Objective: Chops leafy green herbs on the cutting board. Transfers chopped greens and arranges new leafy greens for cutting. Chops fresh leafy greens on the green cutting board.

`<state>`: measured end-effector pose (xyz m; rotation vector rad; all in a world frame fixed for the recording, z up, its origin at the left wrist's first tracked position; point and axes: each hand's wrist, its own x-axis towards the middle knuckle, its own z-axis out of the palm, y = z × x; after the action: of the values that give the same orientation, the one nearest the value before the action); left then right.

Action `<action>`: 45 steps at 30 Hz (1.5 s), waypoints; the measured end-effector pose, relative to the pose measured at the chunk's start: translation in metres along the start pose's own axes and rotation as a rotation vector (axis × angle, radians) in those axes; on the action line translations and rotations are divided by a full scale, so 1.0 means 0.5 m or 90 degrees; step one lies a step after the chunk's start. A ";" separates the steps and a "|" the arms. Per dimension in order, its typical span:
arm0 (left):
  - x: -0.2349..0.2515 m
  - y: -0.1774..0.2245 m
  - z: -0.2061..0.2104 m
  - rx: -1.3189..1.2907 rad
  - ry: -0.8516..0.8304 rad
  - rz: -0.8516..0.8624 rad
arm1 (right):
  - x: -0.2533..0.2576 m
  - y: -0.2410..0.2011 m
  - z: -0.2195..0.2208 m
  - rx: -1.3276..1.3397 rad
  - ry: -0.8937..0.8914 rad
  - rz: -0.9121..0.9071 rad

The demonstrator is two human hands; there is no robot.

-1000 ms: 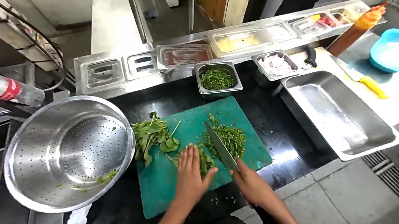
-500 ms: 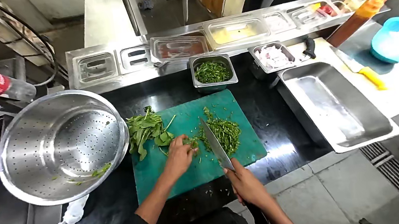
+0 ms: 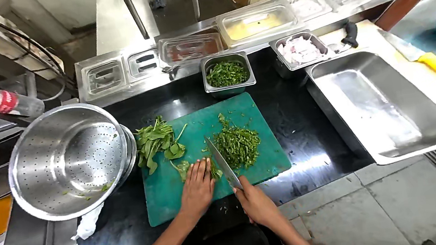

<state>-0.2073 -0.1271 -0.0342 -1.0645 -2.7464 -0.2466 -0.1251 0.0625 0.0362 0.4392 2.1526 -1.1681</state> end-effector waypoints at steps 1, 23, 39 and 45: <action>-0.005 -0.001 0.005 -0.015 0.020 0.000 | 0.002 -0.001 0.001 -0.004 -0.005 -0.003; 0.065 -0.039 -0.063 -0.242 -0.021 0.041 | -0.013 -0.085 0.021 -0.157 -0.003 0.122; 0.089 -0.060 -0.091 -0.283 -0.243 0.156 | -0.018 -0.098 0.059 -0.169 0.062 0.162; 0.128 -0.074 -0.092 -0.297 -0.315 0.206 | -0.037 -0.132 0.068 -0.213 0.109 0.209</action>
<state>-0.2739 -0.1226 0.0218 -1.8939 -2.9333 -0.6783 -0.1354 -0.0019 0.0761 0.7277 2.2567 -0.5948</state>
